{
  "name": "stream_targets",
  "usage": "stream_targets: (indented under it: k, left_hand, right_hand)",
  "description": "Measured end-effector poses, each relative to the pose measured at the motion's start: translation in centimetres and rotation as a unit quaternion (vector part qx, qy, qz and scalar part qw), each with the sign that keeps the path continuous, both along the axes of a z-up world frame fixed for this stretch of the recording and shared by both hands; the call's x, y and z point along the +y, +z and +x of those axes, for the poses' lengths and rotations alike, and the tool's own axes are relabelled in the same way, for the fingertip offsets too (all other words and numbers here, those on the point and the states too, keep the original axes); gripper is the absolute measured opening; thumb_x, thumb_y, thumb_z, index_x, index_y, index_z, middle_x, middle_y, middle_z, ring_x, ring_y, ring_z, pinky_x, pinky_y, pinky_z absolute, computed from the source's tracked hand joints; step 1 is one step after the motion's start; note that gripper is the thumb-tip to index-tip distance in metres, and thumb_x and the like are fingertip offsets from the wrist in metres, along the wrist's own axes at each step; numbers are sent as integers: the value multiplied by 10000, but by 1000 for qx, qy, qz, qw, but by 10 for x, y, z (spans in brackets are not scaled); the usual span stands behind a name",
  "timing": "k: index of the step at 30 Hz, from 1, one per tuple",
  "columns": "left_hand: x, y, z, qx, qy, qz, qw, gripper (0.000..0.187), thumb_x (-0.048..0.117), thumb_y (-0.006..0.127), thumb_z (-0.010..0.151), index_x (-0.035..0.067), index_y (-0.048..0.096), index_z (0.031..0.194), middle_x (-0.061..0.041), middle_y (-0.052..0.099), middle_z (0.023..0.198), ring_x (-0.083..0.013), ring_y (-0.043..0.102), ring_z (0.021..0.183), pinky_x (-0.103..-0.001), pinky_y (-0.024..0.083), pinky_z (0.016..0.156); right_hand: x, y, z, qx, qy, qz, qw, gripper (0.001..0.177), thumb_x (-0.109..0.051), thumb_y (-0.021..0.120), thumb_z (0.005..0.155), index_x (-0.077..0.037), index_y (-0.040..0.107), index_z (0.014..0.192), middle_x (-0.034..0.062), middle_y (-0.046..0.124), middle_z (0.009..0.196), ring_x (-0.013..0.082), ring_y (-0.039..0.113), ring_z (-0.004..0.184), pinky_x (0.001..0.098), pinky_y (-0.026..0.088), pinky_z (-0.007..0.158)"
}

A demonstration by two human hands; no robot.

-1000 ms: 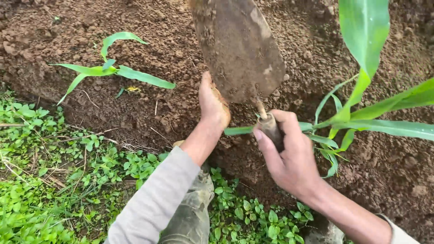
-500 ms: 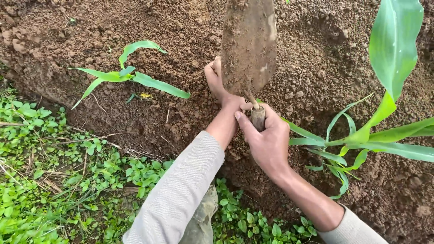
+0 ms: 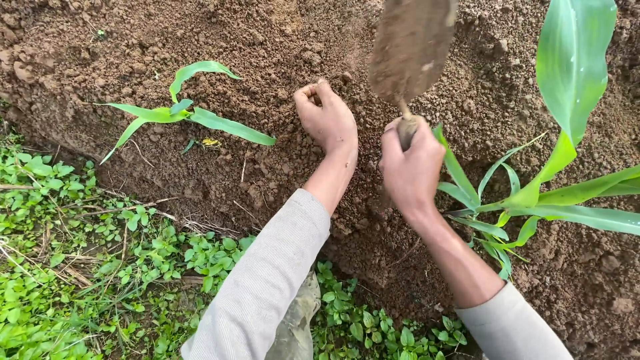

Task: The person uses a hand hoe to loosen and move soil around the base of small corn plants. They repeatedly dig into the earth and pull the dirt towards the plants, occasionally using their hands to clear small weeds and pat the soil down.

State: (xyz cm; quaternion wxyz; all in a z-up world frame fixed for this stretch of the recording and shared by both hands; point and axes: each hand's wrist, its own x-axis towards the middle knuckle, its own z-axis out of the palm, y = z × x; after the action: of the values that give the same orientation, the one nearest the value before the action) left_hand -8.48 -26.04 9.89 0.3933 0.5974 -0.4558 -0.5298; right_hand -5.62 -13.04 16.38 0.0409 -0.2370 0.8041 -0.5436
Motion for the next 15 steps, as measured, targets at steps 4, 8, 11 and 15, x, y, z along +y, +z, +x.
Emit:
stream_targets:
  k: [4,8,11,15]
  left_hand:
    - [4,14,0,32,-25,2,999,126,325,552,956,203,526,940,27,536,954,-151,551,928,-354,424,791]
    - [4,13,8,51,-40,-11,998,118,301,551,955,187,519,952,1,530,980,-175,555,976,-368,416,833]
    - [1,20,33,37,-155,-138,978,89,236,527,955,167,492,997,-17,493,1002,-181,529,965,-368,406,868]
    - [2,24,61,-145,-376,-368,838,349,224,559,962,73,531,1275,-194,463,1331,-376,399,1322,-552,277,1102]
  right_hand:
    - [10,25,-15,-37,-27,-33,998,180,6,541,995,-64,592,837,33,550,460,116,551,368,216,422,400]
    - [12,35,-1,-49,3,-38,998,135,4,555,1004,-23,597,878,58,555,456,122,537,360,209,418,413]
    - [19,35,-20,-34,19,-5,999,41,54,569,964,44,594,995,67,542,475,138,533,365,250,428,400]
    - [33,15,-85,85,-3,204,975,179,-185,603,1109,-52,596,989,135,587,704,275,574,611,416,422,570]
